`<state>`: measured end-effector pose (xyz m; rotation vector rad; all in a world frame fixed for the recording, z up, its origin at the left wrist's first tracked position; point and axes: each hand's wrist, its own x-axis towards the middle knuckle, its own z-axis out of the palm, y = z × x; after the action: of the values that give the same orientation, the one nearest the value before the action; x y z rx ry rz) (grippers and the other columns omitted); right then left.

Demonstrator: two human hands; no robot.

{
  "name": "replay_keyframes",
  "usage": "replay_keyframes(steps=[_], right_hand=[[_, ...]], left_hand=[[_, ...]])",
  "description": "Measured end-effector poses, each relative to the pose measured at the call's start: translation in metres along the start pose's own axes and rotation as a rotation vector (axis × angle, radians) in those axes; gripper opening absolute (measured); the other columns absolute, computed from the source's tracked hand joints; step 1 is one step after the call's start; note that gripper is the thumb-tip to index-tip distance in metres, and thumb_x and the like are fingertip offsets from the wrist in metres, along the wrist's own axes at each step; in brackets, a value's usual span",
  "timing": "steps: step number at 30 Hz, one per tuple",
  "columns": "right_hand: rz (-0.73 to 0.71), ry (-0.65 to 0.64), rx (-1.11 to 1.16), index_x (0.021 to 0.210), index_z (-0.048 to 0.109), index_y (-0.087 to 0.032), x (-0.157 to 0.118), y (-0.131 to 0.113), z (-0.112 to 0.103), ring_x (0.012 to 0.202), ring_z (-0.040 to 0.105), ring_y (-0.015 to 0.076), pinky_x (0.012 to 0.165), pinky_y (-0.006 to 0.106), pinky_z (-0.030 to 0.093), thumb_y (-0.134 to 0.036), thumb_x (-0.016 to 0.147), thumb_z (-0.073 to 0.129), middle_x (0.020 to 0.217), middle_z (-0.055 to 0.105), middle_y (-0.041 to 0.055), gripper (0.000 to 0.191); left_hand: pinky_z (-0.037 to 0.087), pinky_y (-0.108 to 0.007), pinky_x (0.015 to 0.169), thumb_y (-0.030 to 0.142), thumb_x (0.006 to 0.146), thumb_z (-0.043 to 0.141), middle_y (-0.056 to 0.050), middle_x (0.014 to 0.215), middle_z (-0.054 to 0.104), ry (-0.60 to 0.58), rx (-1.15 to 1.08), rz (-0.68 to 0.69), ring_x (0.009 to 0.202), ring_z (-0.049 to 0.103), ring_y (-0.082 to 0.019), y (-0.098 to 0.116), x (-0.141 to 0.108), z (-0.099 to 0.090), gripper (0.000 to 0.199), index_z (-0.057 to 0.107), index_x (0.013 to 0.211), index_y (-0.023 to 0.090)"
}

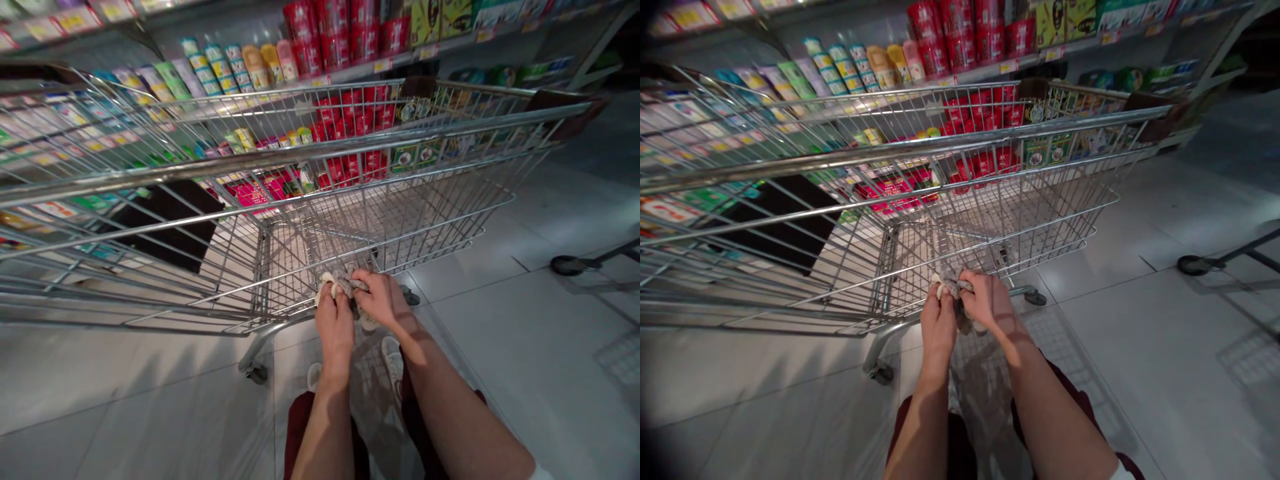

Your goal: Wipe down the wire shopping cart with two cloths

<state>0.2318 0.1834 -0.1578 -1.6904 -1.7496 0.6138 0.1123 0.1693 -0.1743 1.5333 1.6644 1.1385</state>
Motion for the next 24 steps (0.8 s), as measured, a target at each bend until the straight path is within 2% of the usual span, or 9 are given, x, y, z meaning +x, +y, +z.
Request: replay_keyframes(steps=[2, 5, 6, 8, 10, 15, 18, 20, 24], right_hand=[[-0.099, 0.165, 0.074, 0.09, 0.07, -0.022, -0.003, -0.004, -0.003, 0.08, 0.066, 0.0158, 0.074, 0.024, 0.048, -0.017, 0.076, 0.052, 0.084, 0.072, 0.0005, 0.023], [-0.199, 0.555, 0.109, 0.09, 0.07, -0.023, -0.009, -0.012, -0.007, 0.09, 0.065, 0.0167, 0.084, 0.026, 0.049, -0.018, 0.08, 0.051, 0.092, 0.072, 0.0031, 0.023], [-0.212, 0.622, 0.093, 0.092, 0.07, -0.023, -0.009, -0.014, -0.007, 0.093, 0.065, 0.0172, 0.086, 0.026, 0.049, -0.018, 0.082, 0.05, 0.094, 0.072, 0.004, 0.023], [-0.2, 0.603, 0.032, 0.095, 0.071, -0.022, -0.009, -0.015, -0.004, 0.093, 0.065, 0.0183, 0.085, 0.027, 0.05, -0.019, 0.083, 0.05, 0.095, 0.072, 0.0057, 0.025], [-0.122, 0.466, -0.046, 0.097, 0.072, -0.022, -0.005, -0.012, 0.0, 0.09, 0.066, 0.0191, 0.08, 0.028, 0.051, -0.018, 0.082, 0.05, 0.097, 0.072, 0.0065, 0.027], [0.091, 0.101, -0.179, 0.095, 0.075, -0.027, 0.003, 0.006, -0.002, 0.081, 0.068, 0.0203, 0.072, 0.029, 0.051, -0.018, 0.077, 0.054, 0.096, 0.075, 0.004, 0.03], [0.104, 0.016, -0.168, 0.095, 0.076, -0.028, 0.003, 0.011, -0.009, 0.083, 0.069, 0.0215, 0.075, 0.031, 0.052, -0.019, 0.076, 0.054, 0.095, 0.075, 0.0029, 0.03], [0.031, 0.066, -0.095, 0.095, 0.075, -0.028, 0.0, 0.009, -0.013, 0.086, 0.069, 0.0201, 0.08, 0.031, 0.053, -0.018, 0.077, 0.053, 0.096, 0.074, 0.0019, 0.03], [-0.141, 0.51, 0.032, 0.099, 0.073, -0.026, -0.006, -0.002, -0.017, 0.099, 0.066, 0.0179, 0.093, 0.029, 0.05, -0.02, 0.084, 0.048, 0.101, 0.072, 0.0035, 0.029]], left_hand=[[0.046, -0.034, 0.087, 0.038, 0.097, 0.038, -0.009, 0.099, 0.067, 0.126, -0.024, 0.07, 0.095, 0.061, -0.02, 0.002, -0.003, 0.0, 0.032, 0.062, 0.102, 0.017], [0.044, -0.034, 0.095, 0.037, 0.099, 0.038, -0.01, 0.11, 0.064, 0.317, -0.048, 0.235, 0.108, 0.057, -0.02, 0.007, -0.006, 0.001, 0.032, 0.061, 0.109, 0.018], [0.043, -0.035, 0.098, 0.037, 0.099, 0.038, -0.011, 0.113, 0.063, 0.346, -0.051, 0.275, 0.111, 0.056, -0.02, 0.009, -0.006, 0.001, 0.032, 0.061, 0.111, 0.018], [0.041, -0.035, 0.1, 0.038, 0.098, 0.041, -0.012, 0.116, 0.063, 0.319, -0.055, 0.306, 0.114, 0.055, -0.02, 0.012, -0.005, 0.004, 0.033, 0.06, 0.114, 0.017], [0.043, -0.035, 0.099, 0.039, 0.098, 0.041, -0.011, 0.115, 0.065, 0.206, -0.067, 0.253, 0.11, 0.058, -0.02, 0.013, -0.003, 0.007, 0.033, 0.06, 0.114, 0.017], [0.048, -0.031, 0.081, 0.033, 0.098, 0.036, -0.008, 0.098, 0.07, -0.094, 0.001, 0.071, 0.089, 0.064, -0.019, 0.01, 0.001, 0.011, 0.031, 0.063, 0.103, 0.018], [0.048, -0.031, 0.083, 0.03, 0.097, 0.037, -0.009, 0.1, 0.07, -0.126, 0.064, 0.078, 0.092, 0.065, -0.02, 0.007, 0.001, 0.01, 0.031, 0.064, 0.105, 0.018], [0.048, -0.032, 0.085, 0.033, 0.098, 0.037, -0.01, 0.102, 0.07, -0.041, 0.048, 0.094, 0.094, 0.064, -0.02, 0.006, -0.001, 0.01, 0.032, 0.063, 0.108, 0.017], [0.046, -0.034, 0.095, 0.038, 0.098, 0.039, -0.01, 0.111, 0.067, 0.146, -0.02, 0.244, 0.107, 0.06, -0.02, 0.009, -0.005, 0.009, 0.032, 0.061, 0.112, 0.019]])
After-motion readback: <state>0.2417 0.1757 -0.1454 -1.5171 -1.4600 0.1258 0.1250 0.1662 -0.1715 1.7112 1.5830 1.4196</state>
